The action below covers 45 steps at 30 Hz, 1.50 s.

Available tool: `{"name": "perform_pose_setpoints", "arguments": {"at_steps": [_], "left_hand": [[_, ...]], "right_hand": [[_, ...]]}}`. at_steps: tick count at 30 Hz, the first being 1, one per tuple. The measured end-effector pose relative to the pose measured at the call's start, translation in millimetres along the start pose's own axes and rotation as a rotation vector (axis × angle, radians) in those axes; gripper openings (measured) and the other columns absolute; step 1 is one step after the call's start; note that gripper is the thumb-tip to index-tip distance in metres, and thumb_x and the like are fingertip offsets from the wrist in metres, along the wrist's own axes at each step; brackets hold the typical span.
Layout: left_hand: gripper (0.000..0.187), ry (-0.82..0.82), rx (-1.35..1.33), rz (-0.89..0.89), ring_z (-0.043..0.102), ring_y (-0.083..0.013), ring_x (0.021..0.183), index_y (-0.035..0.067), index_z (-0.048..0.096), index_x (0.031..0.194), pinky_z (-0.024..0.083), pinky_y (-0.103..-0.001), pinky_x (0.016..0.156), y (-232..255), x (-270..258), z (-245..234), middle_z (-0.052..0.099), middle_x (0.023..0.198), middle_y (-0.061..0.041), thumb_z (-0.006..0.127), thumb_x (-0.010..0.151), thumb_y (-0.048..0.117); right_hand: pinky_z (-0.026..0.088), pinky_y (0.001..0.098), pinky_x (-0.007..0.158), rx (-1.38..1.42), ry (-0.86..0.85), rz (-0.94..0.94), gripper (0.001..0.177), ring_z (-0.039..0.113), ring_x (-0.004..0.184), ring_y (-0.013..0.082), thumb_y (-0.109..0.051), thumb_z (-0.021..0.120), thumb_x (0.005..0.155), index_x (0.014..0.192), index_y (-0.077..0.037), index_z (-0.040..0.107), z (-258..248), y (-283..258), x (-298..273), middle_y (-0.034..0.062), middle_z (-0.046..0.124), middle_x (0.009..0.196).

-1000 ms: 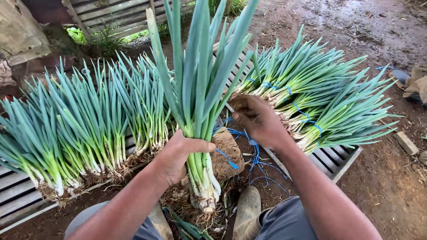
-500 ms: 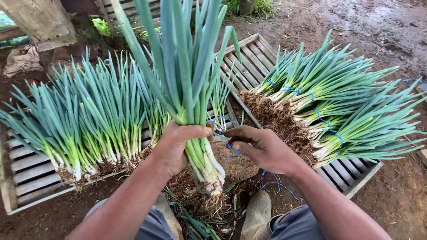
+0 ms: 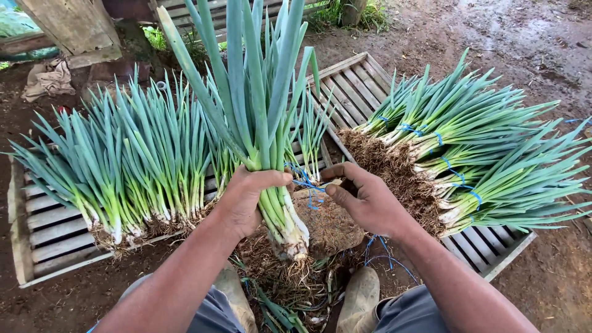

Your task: The person gathers a bunch of green onions, aligns the roots, and ties them together using a blue plastic tie. The person then places the finished bundle onto a wooden crate.

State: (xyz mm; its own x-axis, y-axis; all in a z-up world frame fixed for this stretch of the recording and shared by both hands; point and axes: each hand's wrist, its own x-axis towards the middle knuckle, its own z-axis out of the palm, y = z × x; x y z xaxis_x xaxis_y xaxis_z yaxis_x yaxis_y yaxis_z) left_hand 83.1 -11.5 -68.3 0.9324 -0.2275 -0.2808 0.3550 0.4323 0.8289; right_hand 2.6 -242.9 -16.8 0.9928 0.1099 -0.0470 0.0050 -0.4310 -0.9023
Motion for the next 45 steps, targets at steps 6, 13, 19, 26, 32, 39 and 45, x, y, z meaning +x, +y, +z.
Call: {"name": "perform_pose_setpoints", "arguments": {"at_steps": [6, 13, 19, 26, 32, 39, 45], "left_hand": [[0.049, -0.004, -0.049, -0.009, 0.073, -0.0335, 0.081, -0.002, 0.072, 0.107, 0.063, -0.051, 0.079, -16.8, 8.2, -3.0, 0.073, 0.091, -0.020, 0.082, 0.059, -0.003], [0.044, 0.008, -0.088, -0.031, 0.074, -0.0313, 0.080, -0.004, 0.071, 0.102, 0.063, -0.050, 0.078, -1.3, -12.4, 16.8, 0.072, 0.087, -0.019, 0.080, 0.059, -0.006], [0.050, -0.022, -0.036, -0.009, 0.071, -0.0358, 0.086, 0.000, 0.072, 0.110, 0.061, -0.052, 0.086, 19.5, -21.2, 15.2, 0.073, 0.097, -0.021, 0.082, 0.061, -0.001], [0.046, 0.058, -0.029, 0.031, 0.072, -0.0340, 0.080, -0.003, 0.070, 0.105, 0.061, -0.051, 0.078, 17.8, -10.2, -9.3, 0.072, 0.090, -0.021, 0.081, 0.061, -0.003], [0.056, 0.028, 0.189, 0.052, 0.060, -0.0361, 0.111, -0.008, 0.066, 0.121, 0.043, -0.058, 0.104, 21.3, -27.2, 2.3, 0.066, 0.112, -0.023, 0.076, 0.066, -0.004], [0.075, 0.016, 0.448, -0.077, 0.057, -0.0424, 0.125, -0.011, 0.053, 0.138, 0.027, -0.061, 0.118, 39.3, -44.1, 29.5, 0.061, 0.129, -0.030, 0.076, 0.067, -0.009], [0.066, 0.037, 0.507, -0.098, 0.066, -0.0330, 0.099, -0.010, 0.059, 0.130, 0.041, -0.054, 0.111, 27.0, -31.6, 33.9, 0.069, 0.109, -0.024, 0.071, 0.066, -0.016]], "right_hand": [[0.062, 0.0278, 0.064, 0.193, -0.127, 0.029, 0.055, 0.065, 0.072, 0.0142, -0.009, 0.069, 0.091, 0.143, -0.006, 0.052, 8.2, -13.8, 2.0, 0.0149, 0.066, 0.129], [0.058, 0.0278, 0.055, 0.252, -0.167, 0.084, 0.021, 0.061, 0.062, 0.0159, -0.012, 0.057, 0.101, 0.110, 0.002, 0.068, 6.5, 14.6, 7.0, 0.0125, 0.066, 0.081], [0.048, 0.0280, 0.050, 0.133, -0.043, 0.155, 0.019, 0.052, 0.054, 0.0145, -0.013, 0.060, 0.102, 0.097, 0.000, 0.072, -12.7, 5.3, 5.0, 0.0096, 0.059, 0.068], [0.042, 0.0252, 0.052, 0.173, 0.146, 0.194, 0.020, 0.049, 0.056, 0.0119, -0.019, 0.069, 0.099, 0.097, 0.000, 0.073, -21.7, 1.4, 4.7, 0.0056, 0.053, 0.068], [0.042, 0.0252, 0.052, 0.211, 0.207, 0.105, 0.017, 0.048, 0.055, 0.0121, -0.015, 0.069, 0.099, 0.094, 0.001, 0.073, -22.9, -10.8, -0.4, 0.0046, 0.049, 0.065], [0.042, 0.0245, 0.051, 0.215, 0.272, 0.055, 0.018, 0.050, 0.055, 0.0121, -0.016, 0.071, 0.099, 0.090, 0.000, 0.073, -28.5, -1.5, -5.2, 0.0054, 0.050, 0.063], [0.041, 0.0247, 0.055, 0.105, 0.252, -0.004, 0.015, 0.049, 0.060, 0.0109, -0.014, 0.071, 0.098, 0.090, -0.002, 0.074, -33.1, -21.6, -7.1, 0.0054, 0.053, 0.064]]}}
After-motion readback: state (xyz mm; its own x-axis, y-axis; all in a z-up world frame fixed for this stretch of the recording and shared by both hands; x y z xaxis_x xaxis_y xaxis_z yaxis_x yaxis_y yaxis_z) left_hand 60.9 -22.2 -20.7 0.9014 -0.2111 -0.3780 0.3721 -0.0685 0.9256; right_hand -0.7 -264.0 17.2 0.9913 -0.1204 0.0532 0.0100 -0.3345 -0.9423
